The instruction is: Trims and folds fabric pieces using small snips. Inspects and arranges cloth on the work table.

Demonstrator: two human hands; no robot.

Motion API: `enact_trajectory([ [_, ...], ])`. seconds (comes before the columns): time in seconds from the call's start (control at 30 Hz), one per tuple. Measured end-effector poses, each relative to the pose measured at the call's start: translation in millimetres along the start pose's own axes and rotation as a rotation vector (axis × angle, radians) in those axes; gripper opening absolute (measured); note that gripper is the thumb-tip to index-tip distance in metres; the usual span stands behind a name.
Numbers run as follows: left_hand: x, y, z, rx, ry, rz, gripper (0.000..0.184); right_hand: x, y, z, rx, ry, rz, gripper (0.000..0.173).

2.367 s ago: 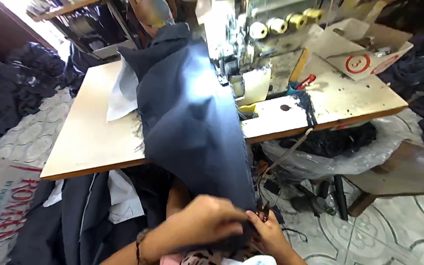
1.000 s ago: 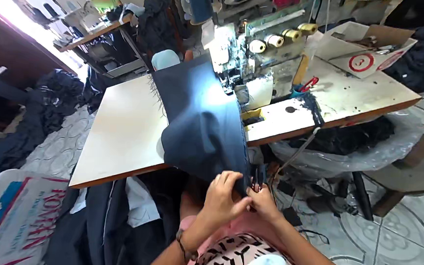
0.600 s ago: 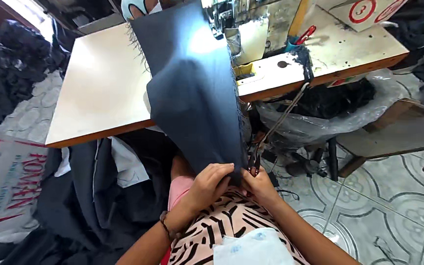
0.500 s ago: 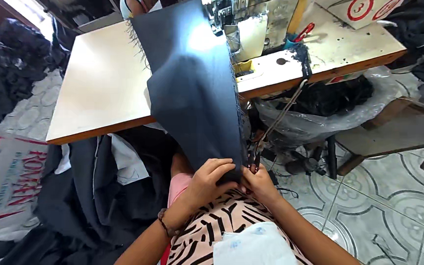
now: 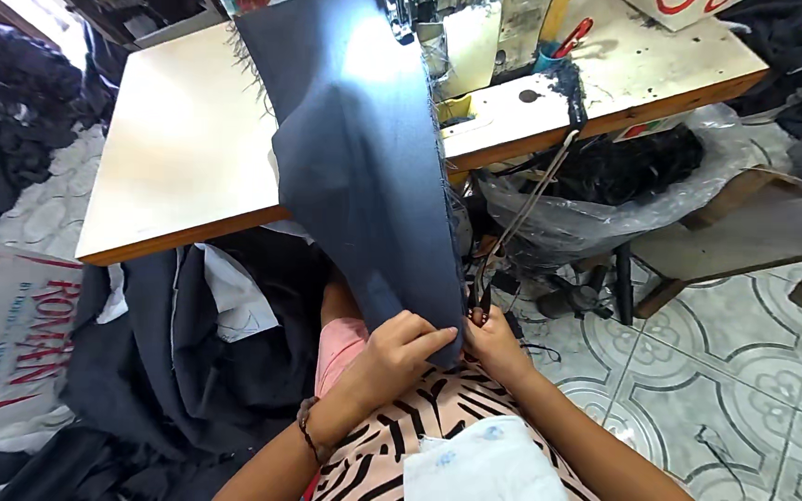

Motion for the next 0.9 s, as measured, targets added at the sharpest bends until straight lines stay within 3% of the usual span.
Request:
enact_trajectory([
  [0.2, -5, -10, 8, 0.098, 0.156, 0.038, 0.016, 1, 7, -5, -0.08, -0.097, -0.104, 0.027],
  [0.37, -5, -12, 16, 0.151, 0.196, 0.018, 0.016, -7, 5, -9, -0.164, -0.045, -0.126, 0.019],
  [0.43, -3, -7, 20, 0.17, 0.236, -0.046, 0.017, -9, 3, -7, -0.192, -0.034, -0.116, 0.008],
  [0.5, -7, 8, 35, 0.139, 0.292, -0.157, 0.016, -9, 4, -1, -0.156, -0.053, -0.091, 0.011],
  [0.57, -20, 32, 74, 0.078, 0.223, -0.072, 0.02, -8, 5, 9, -0.121, -0.064, -0.032, 0.018],
  [0.67, -59, 87, 164, -0.025, 0.125, 0.315, 0.038, -3, 12, 33, -0.098, -0.08, 0.01, 0.016],
  [0.77, -93, 131, 232, -0.207, 0.212, 0.563, 0.054, 1, 15, 66, -0.147, -0.074, 0.027, 0.01],
  [0.9, -109, 150, 276, -0.446, 0.483, 0.589, 0.079, 7, 27, 109, -0.216, -0.076, -0.012, 0.011],
])
Point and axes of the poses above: each hand's wrist, its own z-axis towards the middle knuckle, its own x-axis out of the palm, y = z × x, the point moved 1 cm from there along z, towards the middle knuckle, and after that the axes turned 7 degrees about -y, right-handed, at the moved point
